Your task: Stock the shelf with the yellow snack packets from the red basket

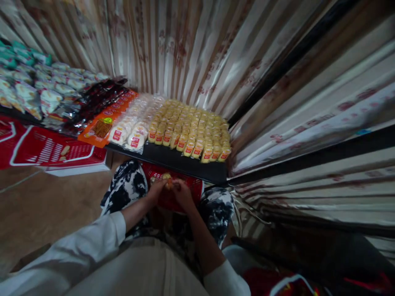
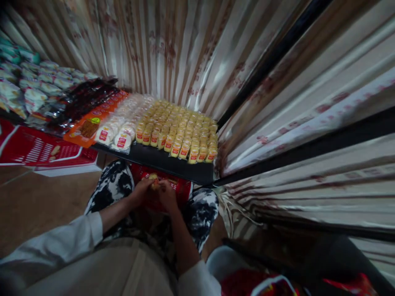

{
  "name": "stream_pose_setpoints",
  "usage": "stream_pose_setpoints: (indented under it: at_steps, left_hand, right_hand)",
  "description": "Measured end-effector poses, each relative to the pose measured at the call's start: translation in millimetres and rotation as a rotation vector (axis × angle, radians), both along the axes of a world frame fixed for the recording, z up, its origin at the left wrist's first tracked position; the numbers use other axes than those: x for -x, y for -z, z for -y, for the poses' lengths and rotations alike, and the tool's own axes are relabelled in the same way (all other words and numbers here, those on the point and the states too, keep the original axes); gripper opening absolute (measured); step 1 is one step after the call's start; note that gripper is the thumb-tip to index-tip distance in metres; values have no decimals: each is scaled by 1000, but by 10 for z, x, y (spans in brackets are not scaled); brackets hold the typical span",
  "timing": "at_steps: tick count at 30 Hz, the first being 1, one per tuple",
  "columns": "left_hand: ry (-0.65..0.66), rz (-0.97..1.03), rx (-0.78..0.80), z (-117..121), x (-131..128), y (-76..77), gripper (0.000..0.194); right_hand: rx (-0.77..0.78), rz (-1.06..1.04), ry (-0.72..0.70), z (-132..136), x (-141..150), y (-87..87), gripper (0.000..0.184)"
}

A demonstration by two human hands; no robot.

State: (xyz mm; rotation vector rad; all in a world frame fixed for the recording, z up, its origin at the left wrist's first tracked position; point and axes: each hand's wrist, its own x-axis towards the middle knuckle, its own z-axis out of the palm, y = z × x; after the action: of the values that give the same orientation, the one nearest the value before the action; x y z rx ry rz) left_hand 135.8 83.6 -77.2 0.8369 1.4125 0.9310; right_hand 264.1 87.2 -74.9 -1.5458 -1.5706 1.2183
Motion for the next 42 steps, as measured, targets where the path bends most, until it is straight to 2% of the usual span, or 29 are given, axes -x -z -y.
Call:
stream_pose_setpoints:
  at_steps: [5,8,11,17,21,24,27,30,33,38,42]
  left_hand:
    - [-146,257,106,5,1,-239,15]
    - [-248,393,108,2,7,-340,19]
    - [-227,397,95,6,38,-426,20]
    - [45,154,15,-65,247,-627,28]
    - [254,-107,-233,-187,393,-708,33]
    - [390,-349,-374,-268,455,-766,31]
    - [447,-562,-452,-336,482,-823,32]
    - [431,-668,-451,-398,492,-816,32]
    - [325,-647,-430,-441,493,-721,30]
    - [81,-493,-414,-477,462,-574,26]
    - [34,-369,-425,-555,387,-594,26]
  right_hand:
    - [90,-138,165,36,14,-127,24]
    - [201,-307,162,58,35,-231,30]
    - [213,-412,146,58,28,-357,36]
    - [48,-315,98,-89,-88,-588,26]
    - [-134,-132,34,-246,-136,-713,20]
    - [-255,34,-90,-347,-119,-860,19]
    - [-318,158,-164,-424,-64,-1038,22]
    - [-356,201,-177,-494,22,-1143,26]
    - [-379,147,-125,-564,145,-1103,32]
    - [-362,-22,129,-598,385,-863,44]
    - [-463,58,238,-565,429,-732,43]
